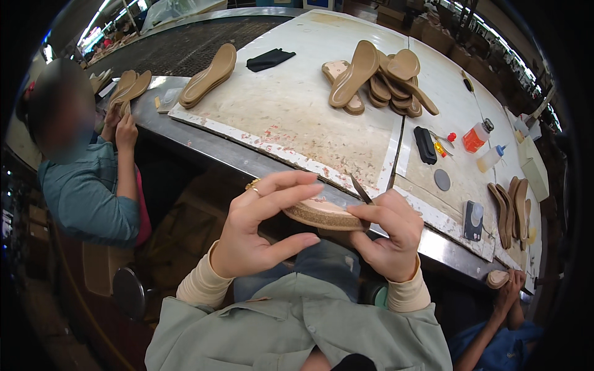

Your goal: The person scrapes the surface of shoe insoles using a small knife-like tool. They repeatedly pick up insoles from a pile, scrape the top surface, and place them back on the table. The task is performed one at a time in a repetitive manner.

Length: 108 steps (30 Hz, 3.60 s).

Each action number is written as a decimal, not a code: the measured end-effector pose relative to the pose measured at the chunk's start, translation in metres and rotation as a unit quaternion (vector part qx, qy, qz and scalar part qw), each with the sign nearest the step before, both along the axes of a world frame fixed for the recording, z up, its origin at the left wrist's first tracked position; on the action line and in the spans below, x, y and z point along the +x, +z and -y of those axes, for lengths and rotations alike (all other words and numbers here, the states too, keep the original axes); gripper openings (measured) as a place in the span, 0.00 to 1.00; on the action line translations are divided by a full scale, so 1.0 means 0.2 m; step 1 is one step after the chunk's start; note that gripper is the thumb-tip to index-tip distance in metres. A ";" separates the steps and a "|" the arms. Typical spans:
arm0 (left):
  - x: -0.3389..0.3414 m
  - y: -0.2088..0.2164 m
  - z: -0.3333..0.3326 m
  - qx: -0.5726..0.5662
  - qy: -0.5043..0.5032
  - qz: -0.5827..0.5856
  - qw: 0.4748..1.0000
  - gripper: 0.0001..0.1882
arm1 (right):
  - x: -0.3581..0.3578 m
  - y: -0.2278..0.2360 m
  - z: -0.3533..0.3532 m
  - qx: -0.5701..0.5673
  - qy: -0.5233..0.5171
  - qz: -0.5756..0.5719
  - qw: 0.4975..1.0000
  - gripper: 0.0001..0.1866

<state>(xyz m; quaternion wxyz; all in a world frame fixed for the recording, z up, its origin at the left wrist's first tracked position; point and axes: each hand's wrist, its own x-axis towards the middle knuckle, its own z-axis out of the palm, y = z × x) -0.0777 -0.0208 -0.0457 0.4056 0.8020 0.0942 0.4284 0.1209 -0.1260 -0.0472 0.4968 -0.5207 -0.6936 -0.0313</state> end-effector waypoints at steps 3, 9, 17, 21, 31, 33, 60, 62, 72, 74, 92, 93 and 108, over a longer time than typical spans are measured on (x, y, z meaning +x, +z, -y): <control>0.01 0.03 -0.02 0.073 -0.013 -0.021 0.997 0.26 | 0.00 0.01 0.01 0.008 0.001 -0.006 1.000 0.18; 0.04 -0.05 -0.03 -0.086 -0.009 0.077 0.993 0.17 | 0.05 0.01 0.05 0.006 -0.040 -0.020 0.999 0.22; -0.05 -0.23 -0.15 -0.149 -0.036 0.308 0.939 0.15 | 0.19 -0.16 0.16 -0.095 -0.113 -0.072 0.986 0.25; -0.03 -0.16 -0.09 -0.063 0.020 0.218 0.974 0.15 | 0.17 -0.27 0.10 -0.127 -0.135 -0.145 0.972 0.16; 0.08 0.09 -0.01 0.113 0.057 0.067 0.990 0.15 | 0.17 -0.38 0.03 -0.113 -0.137 -0.186 0.966 0.06; 0.09 0.11 0.00 0.106 0.057 0.065 0.991 0.15 | 0.19 -0.41 0.03 -0.121 -0.128 -0.185 0.967 0.08; 0.25 0.01 -0.17 0.007 -0.004 0.158 0.987 0.17 | 1.38 -0.56 0.93 -0.052 -0.438 -0.354 0.825 0.07; 0.24 0.00 -0.18 -0.004 0.001 0.159 0.987 0.17 | 1.39 -0.57 0.91 -0.060 -0.451 -0.337 0.824 0.07; 0.23 -0.02 -0.20 -0.015 -0.019 0.172 0.985 0.17 | 1.37 -0.55 0.89 -0.100 -0.493 -0.256 0.825 0.07; 0.22 -0.02 -0.20 -0.039 -0.023 0.172 0.984 0.17 | 1.37 -0.55 0.90 -0.096 -0.494 -0.260 0.824 0.07; 0.32 0.11 -0.08 0.006 -0.114 0.149 0.982 0.21 | 0.31 0.15 0.21 0.137 0.035 -0.326 0.935 0.04; 0.32 0.11 -0.07 0.008 -0.114 0.146 0.983 0.21 | 0.23 0.17 0.17 0.122 0.079 -0.330 0.933 0.05; 0.32 0.14 -0.04 0.001 -0.106 0.135 0.985 0.19 | 0.07 0.26 0.11 0.053 0.123 -0.194 0.972 0.08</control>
